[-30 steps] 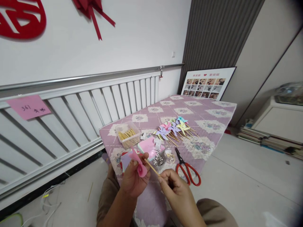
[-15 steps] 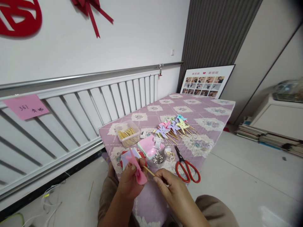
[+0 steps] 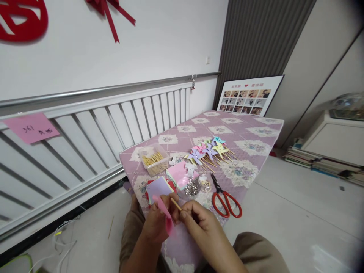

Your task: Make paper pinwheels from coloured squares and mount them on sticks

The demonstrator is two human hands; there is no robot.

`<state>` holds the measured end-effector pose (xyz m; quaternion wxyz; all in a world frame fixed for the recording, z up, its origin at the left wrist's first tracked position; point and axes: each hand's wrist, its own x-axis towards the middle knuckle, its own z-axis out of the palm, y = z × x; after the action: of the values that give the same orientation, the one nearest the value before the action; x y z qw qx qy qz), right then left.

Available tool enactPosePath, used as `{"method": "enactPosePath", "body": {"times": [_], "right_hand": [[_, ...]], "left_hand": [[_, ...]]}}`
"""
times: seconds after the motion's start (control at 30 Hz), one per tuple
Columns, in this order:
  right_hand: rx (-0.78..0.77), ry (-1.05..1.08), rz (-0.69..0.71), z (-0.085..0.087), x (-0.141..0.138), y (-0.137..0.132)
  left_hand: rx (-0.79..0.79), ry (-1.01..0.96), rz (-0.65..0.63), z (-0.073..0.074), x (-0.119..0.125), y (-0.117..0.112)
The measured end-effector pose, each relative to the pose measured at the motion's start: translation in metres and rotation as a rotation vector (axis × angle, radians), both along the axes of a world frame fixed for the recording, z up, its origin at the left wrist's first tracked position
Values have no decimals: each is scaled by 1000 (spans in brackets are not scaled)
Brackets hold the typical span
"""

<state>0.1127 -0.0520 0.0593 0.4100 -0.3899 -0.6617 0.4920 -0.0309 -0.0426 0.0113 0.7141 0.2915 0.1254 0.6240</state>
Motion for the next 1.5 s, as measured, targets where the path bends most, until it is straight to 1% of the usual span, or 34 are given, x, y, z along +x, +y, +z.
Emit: {"method": "enactPosePath", "body": {"times": [0.07, 0.17, 0.4, 0.53, 0.73, 1.03, 1.27, 1.5], "right_hand": [[-11, 12, 16, 1, -4, -3], [-16, 4, -4, 2, -8, -5], [-81, 32, 17, 2, -11, -5], [-117, 56, 61, 1, -12, -4], [-144, 69, 71, 3, -15, -4], [-154, 69, 58, 6, -19, -7], [-121, 51, 47, 3, -21, -6], [-133, 39, 47, 9, -21, -7]], "left_hand": [[30, 24, 8, -4, -1, 0], [57, 57, 29, -8, -3, 1], [60, 88, 25, -10, -6, 0], [70, 78, 28, -7, -7, 1], [70, 34, 41, 1, -8, 2], [66, 40, 78, -6, -11, 2], [74, 48, 79, -2, -13, 1], [72, 26, 58, 2, -12, 1]]}}
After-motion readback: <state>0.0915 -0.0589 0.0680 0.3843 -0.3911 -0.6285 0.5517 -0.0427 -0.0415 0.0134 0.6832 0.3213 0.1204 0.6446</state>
